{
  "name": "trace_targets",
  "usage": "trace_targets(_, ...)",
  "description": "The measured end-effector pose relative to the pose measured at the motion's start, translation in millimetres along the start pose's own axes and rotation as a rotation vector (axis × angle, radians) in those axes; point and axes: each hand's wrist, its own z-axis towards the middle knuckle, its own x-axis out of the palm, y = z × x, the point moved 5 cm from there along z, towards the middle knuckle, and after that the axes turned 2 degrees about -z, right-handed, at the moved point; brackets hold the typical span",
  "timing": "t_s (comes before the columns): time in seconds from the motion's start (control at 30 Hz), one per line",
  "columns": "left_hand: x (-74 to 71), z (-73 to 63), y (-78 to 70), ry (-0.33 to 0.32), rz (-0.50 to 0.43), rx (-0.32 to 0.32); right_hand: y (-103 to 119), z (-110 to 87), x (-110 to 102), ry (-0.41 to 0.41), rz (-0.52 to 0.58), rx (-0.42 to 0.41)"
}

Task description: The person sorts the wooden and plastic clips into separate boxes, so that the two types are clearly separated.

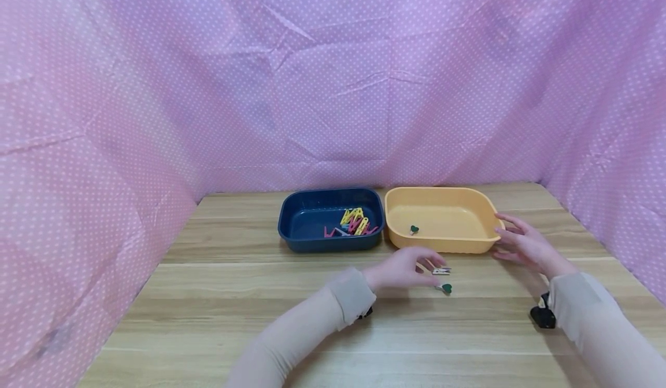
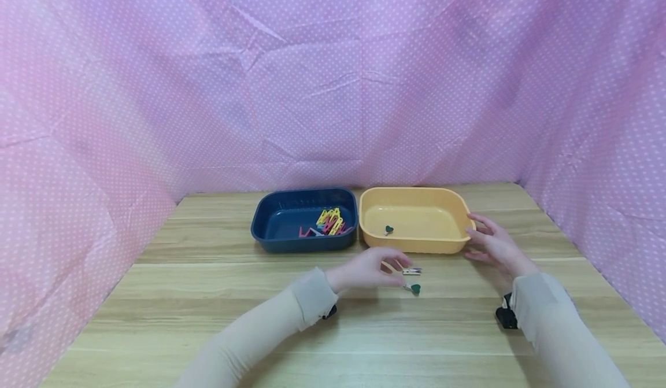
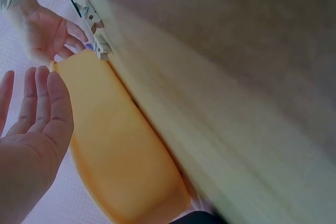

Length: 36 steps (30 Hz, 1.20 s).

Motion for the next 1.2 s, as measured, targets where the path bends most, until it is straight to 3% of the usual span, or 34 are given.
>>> trace_targets(0.3, 8.4, -2.8, 4.0, 0.041, 0.003, -0.064, -1.8, -0.8, 0.4, 0.003, 0.009, 0.012)
trace_targets(0.67, 11.7, -2.8, 5.4, 0.072, 0.026, -0.073, -2.6, 1.3, -1.3, -0.010, 0.010, 0.038)
trace_targets(1.2, 22.1, 5.5, 4.4, 0.154, 0.250, -0.118, -2.7, 1.2, -1.9, -0.008, 0.008, 0.036)
